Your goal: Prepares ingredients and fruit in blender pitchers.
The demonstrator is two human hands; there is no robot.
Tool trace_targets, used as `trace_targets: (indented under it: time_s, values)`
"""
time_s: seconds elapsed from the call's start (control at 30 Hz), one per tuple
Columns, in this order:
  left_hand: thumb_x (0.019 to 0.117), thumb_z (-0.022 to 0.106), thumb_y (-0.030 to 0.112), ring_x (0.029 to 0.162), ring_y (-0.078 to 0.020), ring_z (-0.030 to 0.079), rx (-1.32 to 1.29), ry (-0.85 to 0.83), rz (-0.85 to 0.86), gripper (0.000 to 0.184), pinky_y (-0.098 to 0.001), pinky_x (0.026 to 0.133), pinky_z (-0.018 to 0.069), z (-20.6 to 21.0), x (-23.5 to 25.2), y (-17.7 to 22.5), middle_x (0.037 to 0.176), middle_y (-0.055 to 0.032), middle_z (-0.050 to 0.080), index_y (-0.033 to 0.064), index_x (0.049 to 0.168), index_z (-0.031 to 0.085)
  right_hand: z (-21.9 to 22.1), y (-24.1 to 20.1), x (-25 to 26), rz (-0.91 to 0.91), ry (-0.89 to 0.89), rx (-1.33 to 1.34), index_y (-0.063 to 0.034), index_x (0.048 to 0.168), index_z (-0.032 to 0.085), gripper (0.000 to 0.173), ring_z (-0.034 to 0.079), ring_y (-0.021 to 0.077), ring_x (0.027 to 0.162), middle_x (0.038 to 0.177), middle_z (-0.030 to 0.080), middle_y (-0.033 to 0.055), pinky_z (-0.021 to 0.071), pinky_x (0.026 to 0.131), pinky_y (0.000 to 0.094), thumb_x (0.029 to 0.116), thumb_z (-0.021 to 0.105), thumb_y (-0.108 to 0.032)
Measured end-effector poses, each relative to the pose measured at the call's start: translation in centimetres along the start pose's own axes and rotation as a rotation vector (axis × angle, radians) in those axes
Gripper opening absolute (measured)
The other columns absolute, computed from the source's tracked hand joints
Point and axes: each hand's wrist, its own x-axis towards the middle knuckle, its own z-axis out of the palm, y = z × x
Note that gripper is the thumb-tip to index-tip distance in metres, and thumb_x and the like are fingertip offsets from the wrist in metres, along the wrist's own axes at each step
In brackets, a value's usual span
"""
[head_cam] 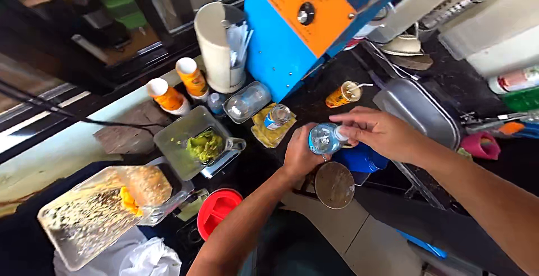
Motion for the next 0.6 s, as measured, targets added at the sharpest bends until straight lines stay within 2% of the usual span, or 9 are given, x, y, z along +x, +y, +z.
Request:
trace_targets:
  time_s: [0.1,0.23,0.3,0.37,0.4,0.47,0.53,0.57,0.6]
  values:
    - [0.0693,0.094,0.034,0.117,-0.0246,0.066,0.008,-0.003,-0.06,0.086,-0.0469,0.101,0.0563,3.1,3.9,-0.9,0.125,-0.0135,0.067,0.0059,0.139,0.053,-2.1,2.5,2.0,-0.114,0.089,-0.182,-0.0163,0.119,0.074,0.021,0.069,0.013,0.084,0.107,0.068,0.0048,0.0632,0.077,0.0344,0.1016,0.064,-0.022]
    - [0.0686,0.095,0.027,0.112,-0.0271,0.067,0.098,0.097,-0.112,0.088,-0.0514,0.096,0.0574,5.4,8.6,-2.5,0.123,-0.0143,0.067,0.0086,0.141,0.048,-4.5,4.2,6.1,-0.179,-0.001,-0.431,-0.0128,0.131,0.069,0.036,0.068,0.0191,0.094,0.118,0.063,0.0111,0.0602,0.086,0.0392,0.0975,0.071,-0.025]
    - [0.0695,0.095,0.025,0.114,-0.0302,0.067,0.148,0.168,-0.111,0.088,-0.0531,0.096,0.0568,6.0,10.4,-3.3,0.125,-0.0169,0.065,0.0074,0.141,0.047,-5.0,4.8,8.7,-0.211,-0.032,-0.548,-0.0071,0.124,0.071,0.03,0.067,0.0269,0.096,0.113,0.064,0.0154,0.0577,0.089,0.0471,0.0972,0.07,-0.021]
    - [0.0687,0.094,0.023,0.117,-0.0299,0.065,0.163,0.236,-0.13,0.087,-0.0518,0.1,0.0556,6.3,11.9,-4.3,0.127,-0.0173,0.064,0.0073,0.14,0.047,-4.9,5.5,11.2,-0.194,-0.01,-0.65,-0.0046,0.107,0.07,0.028,0.067,0.032,0.098,0.106,0.066,0.016,0.0563,0.089,0.0534,0.0996,0.066,-0.031]
    - [0.0675,0.093,0.023,0.117,-0.0293,0.065,0.162,0.282,-0.144,0.087,-0.0506,0.101,0.0553,6.4,12.5,-4.7,0.126,-0.0173,0.065,0.0067,0.14,0.048,-4.6,5.7,12.3,-0.169,0.011,-0.688,-0.0034,0.101,0.068,0.034,0.067,0.034,0.097,0.101,0.066,0.0165,0.0561,0.086,0.0553,0.101,0.063,-0.037]
    - [0.0679,0.093,0.026,0.117,-0.0281,0.065,0.184,0.354,-0.167,0.085,-0.0489,0.101,0.0554,6.6,13.3,-5.5,0.125,-0.0164,0.065,0.0067,0.139,0.049,-3.7,5.5,13.7,-0.112,0.067,-0.737,-0.0009,0.096,0.065,0.048,0.068,0.0376,0.094,0.095,0.067,0.0188,0.0564,0.079,0.0577,0.1029,0.056,-0.048]
    - [0.0693,0.092,0.027,0.12,-0.0289,0.063,0.196,0.396,-0.205,0.088,-0.0488,0.102,0.0545,7.1,13.9,-5.1,0.128,-0.0175,0.064,0.0056,0.141,0.047,-3.8,5.4,14.1,-0.119,0.081,-0.726,-0.0014,0.107,0.066,0.046,0.068,0.0385,0.101,0.103,0.067,0.0202,0.0556,0.084,0.0584,0.1036,0.055,-0.046]
    - [0.0695,0.093,0.029,0.121,-0.0293,0.063,0.205,0.425,-0.219,0.092,-0.0482,0.103,0.054,7.4,14.1,-4.8,0.13,-0.0187,0.062,0.0041,0.143,0.045,-4.2,5.4,14.1,-0.151,0.05,-0.677,-0.0023,0.121,0.066,0.041,0.066,0.0396,0.108,0.113,0.067,0.0216,0.0537,0.092,0.0604,0.1033,0.059,-0.039]
    - [0.068,0.094,0.033,0.122,-0.0297,0.062,0.225,0.465,-0.227,0.097,-0.0472,0.104,0.0538,7.7,14.1,-4.6,0.132,-0.0195,0.062,0.0029,0.145,0.044,-4.5,5.5,14.2,-0.196,0.028,-0.647,-0.0051,0.126,0.065,0.036,0.065,0.0399,0.11,0.116,0.067,0.0213,0.0525,0.095,0.0619,0.1026,0.061,-0.032]
